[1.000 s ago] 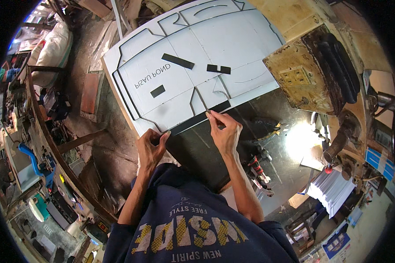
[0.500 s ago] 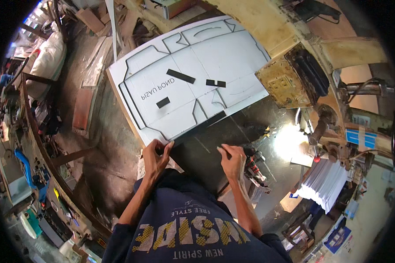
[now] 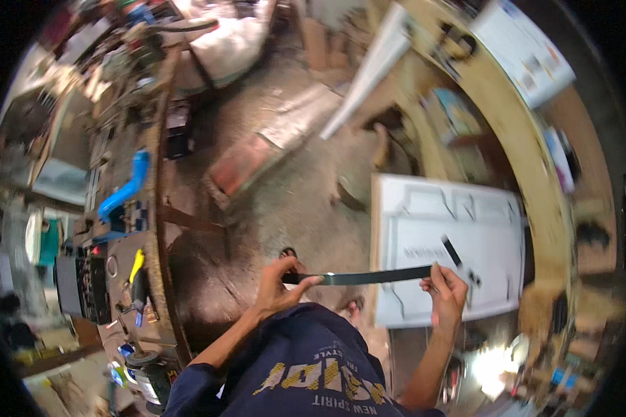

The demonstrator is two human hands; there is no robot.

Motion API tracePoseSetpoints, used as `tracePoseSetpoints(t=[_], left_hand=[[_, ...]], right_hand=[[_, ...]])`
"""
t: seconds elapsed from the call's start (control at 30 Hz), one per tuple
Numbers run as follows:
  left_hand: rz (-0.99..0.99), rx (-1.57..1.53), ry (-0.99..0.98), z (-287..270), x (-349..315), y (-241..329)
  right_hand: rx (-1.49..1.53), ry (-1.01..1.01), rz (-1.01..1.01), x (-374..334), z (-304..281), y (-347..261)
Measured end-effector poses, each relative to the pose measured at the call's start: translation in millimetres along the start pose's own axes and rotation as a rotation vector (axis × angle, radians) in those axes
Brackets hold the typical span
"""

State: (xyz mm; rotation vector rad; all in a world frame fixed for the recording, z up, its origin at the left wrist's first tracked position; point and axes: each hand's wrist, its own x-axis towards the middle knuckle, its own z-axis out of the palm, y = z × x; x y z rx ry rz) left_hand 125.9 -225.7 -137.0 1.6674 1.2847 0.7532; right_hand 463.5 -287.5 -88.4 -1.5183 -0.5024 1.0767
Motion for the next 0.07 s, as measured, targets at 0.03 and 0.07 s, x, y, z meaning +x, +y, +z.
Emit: tracePoseSetpoints(t=[0.03, 0.07], left_hand=[[-0.062, 0.039, 0.003, -25, 10, -7], [-0.135, 0.06, 0.001, -45, 19, -14]], right_hand=[[-0.112, -0.024, -0.022, 14, 33, -2], [-0.237, -0.107, -0.076, 27, 66, -8]])
